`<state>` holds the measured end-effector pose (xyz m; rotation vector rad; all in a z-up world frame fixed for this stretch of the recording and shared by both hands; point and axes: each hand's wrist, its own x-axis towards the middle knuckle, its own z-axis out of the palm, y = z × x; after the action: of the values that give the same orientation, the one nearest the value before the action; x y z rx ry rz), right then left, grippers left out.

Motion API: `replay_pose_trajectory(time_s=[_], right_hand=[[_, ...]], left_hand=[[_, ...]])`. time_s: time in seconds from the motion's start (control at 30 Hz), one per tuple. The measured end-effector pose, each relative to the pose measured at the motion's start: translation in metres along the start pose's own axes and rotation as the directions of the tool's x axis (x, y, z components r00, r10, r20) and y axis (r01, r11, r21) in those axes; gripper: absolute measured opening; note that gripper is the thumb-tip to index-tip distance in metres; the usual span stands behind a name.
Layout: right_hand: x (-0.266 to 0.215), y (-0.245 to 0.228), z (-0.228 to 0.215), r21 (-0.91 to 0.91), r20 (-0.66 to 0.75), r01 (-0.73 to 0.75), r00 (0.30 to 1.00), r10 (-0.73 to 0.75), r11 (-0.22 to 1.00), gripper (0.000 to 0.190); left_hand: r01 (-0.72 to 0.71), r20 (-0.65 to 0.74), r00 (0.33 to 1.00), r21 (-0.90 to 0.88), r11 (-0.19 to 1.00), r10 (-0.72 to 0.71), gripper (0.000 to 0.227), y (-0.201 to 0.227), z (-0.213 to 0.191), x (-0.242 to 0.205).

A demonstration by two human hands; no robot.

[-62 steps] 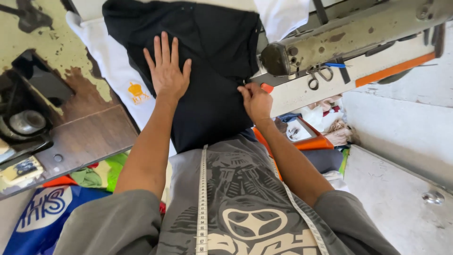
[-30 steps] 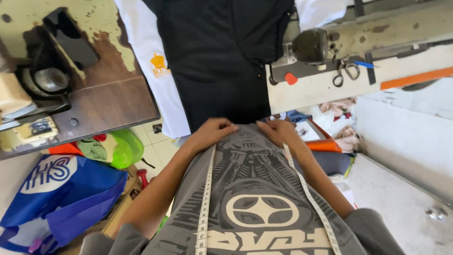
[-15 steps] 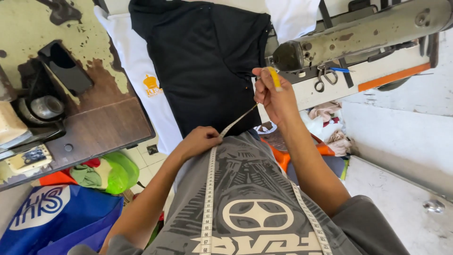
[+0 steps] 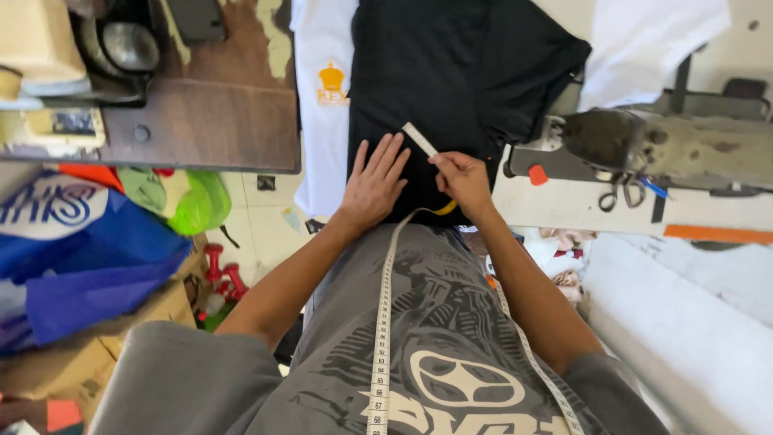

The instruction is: The person measures a black garment and a white t-shirt using a tape measure and a ruler, marking the fabric with a pencil. They then use scissors to cut the white t-shirt along the marked lines.

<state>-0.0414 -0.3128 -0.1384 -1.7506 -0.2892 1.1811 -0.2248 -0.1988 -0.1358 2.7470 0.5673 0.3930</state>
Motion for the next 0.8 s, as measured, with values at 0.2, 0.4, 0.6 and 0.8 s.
replay_pose_trajectory(time_s=[0.2, 0.4, 0.6, 0.8], right_hand=[[0.007, -0.005, -0.001, -0.21, -0.026, 0.003, 1.0, -0.009, 0.978, 0.016], [0.024, -0.027, 0.007, -0.548, 0.185, 0.335, 0.942, -0.28, 0.766, 0.012], [0.051, -0.061, 0.05, -0.607, 0.228, 0.317, 0.948, -0.223, 0.729, 0.016], [0.052, -0.071, 0.057, -0.603, 0.232, 0.296, 0.954, -0.192, 0.741, 0.018]], left_hand=[[0.391, -0.047, 0.92, 0.143, 0.909, -0.389, 0.058, -0.022, 0.008, -0.015], [0.368, -0.309, 0.89, 0.05, 0.928, -0.336, 0.038, -0.016, 0.019, -0.025], [0.365, -0.354, 0.882, 0.094, 0.926, -0.312, 0.041, -0.014, 0.011, -0.018], [0.397, -0.313, 0.889, 0.168, 0.902, -0.333, 0.045, -0.008, -0.001, -0.009]])
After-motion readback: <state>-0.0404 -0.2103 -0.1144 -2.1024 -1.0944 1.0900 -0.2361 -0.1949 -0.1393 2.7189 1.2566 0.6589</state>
